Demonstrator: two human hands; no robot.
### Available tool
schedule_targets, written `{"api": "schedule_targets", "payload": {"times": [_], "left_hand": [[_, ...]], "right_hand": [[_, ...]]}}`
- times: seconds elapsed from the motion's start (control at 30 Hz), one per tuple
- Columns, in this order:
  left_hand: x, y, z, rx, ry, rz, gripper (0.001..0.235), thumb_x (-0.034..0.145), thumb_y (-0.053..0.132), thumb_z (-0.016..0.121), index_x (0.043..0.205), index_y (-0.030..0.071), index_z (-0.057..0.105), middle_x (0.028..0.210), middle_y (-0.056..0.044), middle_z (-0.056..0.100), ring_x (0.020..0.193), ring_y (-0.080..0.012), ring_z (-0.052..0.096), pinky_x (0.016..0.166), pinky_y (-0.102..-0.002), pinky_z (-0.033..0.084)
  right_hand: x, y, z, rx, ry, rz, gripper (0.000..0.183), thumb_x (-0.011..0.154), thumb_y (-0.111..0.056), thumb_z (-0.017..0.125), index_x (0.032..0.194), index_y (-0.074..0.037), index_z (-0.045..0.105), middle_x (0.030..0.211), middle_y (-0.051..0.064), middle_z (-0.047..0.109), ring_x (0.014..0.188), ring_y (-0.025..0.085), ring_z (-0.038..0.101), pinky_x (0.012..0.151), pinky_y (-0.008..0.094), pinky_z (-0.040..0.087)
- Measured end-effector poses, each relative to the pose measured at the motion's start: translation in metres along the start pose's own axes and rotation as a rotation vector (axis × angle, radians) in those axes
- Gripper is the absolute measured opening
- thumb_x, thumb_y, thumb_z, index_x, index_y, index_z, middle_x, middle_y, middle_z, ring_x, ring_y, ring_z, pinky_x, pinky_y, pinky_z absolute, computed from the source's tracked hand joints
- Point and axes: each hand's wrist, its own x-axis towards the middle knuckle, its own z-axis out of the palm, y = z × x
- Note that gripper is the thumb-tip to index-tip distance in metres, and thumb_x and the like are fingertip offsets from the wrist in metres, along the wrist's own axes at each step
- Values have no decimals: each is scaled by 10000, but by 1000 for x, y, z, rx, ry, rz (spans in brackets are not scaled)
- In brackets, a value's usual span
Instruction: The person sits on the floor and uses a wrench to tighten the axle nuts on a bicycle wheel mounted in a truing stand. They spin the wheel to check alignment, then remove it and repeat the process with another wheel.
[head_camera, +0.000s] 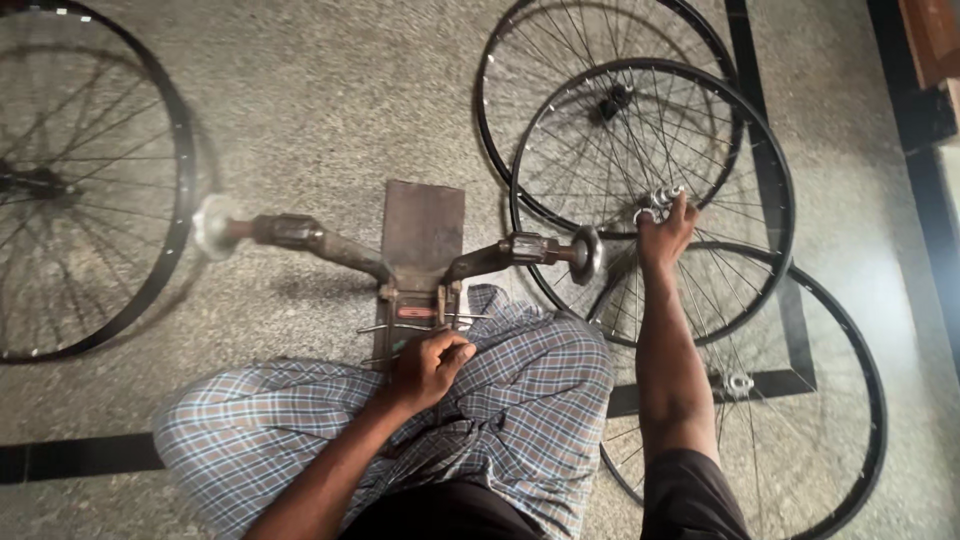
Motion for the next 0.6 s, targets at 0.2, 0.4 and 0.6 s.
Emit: {"api": "schedule_targets", "payload": {"times": [0.2,0.4,0.6], "left_hand": [[-14,-9,-11,-25,110,68,253,956,274,673,966,28,735,841,-95,734,754,-208,721,654,-352,550],[-23,-27,-18,-41,209,61,220,962,249,687,961,36,740,734,-54,676,619,-120,632,568,-300,497],[-9,-10,-90,-149,799,12,389,1008,453,532,1076,84,634,842,1,637,638,-97,584,526,-309,495]], "right_hand": [[-15,-20,3,-7,82,-160,651,789,-123,774,1407,-1,609,1341,232,543,1198,423,562,1030,486,447],[-19,-43,7,85,193,118,167,886,-24,688,1029,-54,769,1268,163,589,1150,309,610,972,397,512],[-32,-136,-43,1002,170,265,127,994,-132,618,1033,-34,688,1110,110,649,996,219,647,849,328,559]]}}
